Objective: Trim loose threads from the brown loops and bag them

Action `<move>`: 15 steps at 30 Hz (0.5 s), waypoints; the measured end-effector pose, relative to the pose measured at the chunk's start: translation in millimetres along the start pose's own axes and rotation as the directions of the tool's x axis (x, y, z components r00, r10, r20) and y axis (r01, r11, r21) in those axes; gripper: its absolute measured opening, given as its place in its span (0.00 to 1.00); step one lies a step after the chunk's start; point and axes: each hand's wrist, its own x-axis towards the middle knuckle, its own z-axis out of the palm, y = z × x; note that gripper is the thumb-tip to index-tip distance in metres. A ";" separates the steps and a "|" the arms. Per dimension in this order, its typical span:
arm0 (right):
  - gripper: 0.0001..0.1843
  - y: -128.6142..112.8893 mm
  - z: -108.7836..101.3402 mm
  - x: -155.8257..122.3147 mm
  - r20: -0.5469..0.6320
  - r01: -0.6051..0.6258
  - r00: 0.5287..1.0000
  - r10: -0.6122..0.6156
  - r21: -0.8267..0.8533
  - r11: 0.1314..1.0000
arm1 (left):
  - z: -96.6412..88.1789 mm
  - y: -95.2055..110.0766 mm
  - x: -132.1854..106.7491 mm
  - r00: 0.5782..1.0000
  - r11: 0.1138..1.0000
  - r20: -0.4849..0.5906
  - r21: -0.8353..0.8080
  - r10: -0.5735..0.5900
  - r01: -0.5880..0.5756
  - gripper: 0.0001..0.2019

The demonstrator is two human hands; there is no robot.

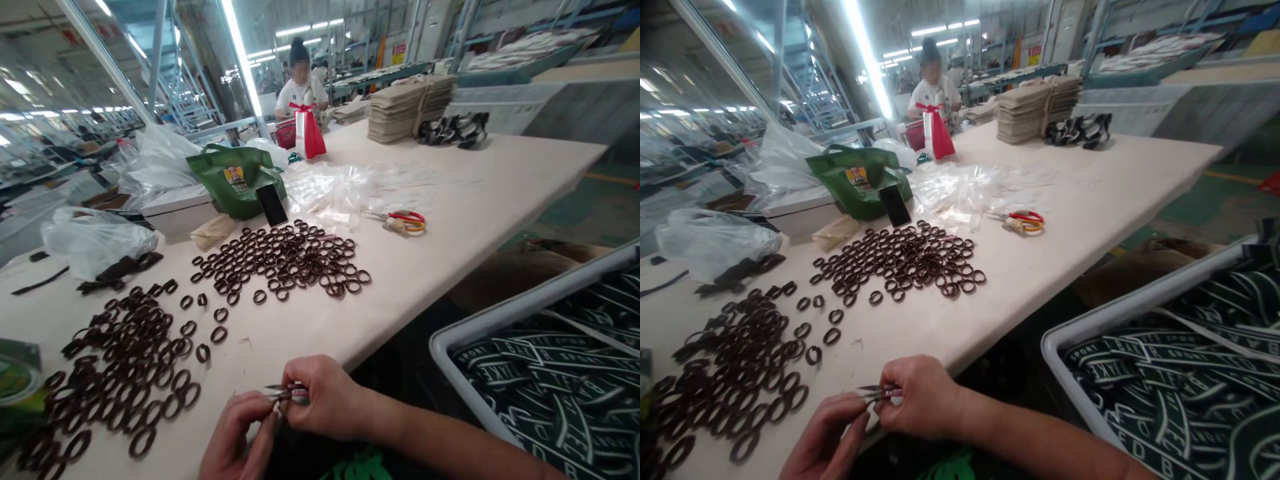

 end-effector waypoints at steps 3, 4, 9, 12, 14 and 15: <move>0.05 6.4 -0.5 2.4 -0.084 0.006 0.996 -0.013 -0.080 0.997 | 13.3 3.2 0.3 0.998 0.998 0.057 -0.055 0.022 -0.019 0.04; 0.05 9.3 -2.7 3.7 -0.107 0.009 0.994 -0.020 -0.103 0.995 | 16.6 3.3 1.0 0.996 0.999 0.080 -0.047 0.027 -0.023 0.05; 0.03 26.7 -26.9 19.1 -0.195 0.002 0.978 -0.071 -0.335 0.942 | 27.3 1.5 3.8 0.993 0.998 0.108 0.039 -0.051 0.047 0.08; 0.03 36.7 -44.0 36.3 -0.230 -0.039 0.969 -0.091 -0.506 0.862 | 30.3 -2.5 3.9 0.986 0.994 0.148 0.094 -0.072 0.059 0.10; 0.01 42.3 -56.6 48.5 -0.250 -0.076 0.964 -0.086 -0.572 0.817 | 30.4 -7.5 3.9 0.984 0.992 0.161 0.109 -0.074 0.057 0.10; 0.01 44.9 -64.0 53.6 -0.265 -0.087 0.960 -0.090 -0.588 0.804 | 29.8 -10.6 3.9 0.984 0.992 0.163 0.113 -0.070 0.052 0.10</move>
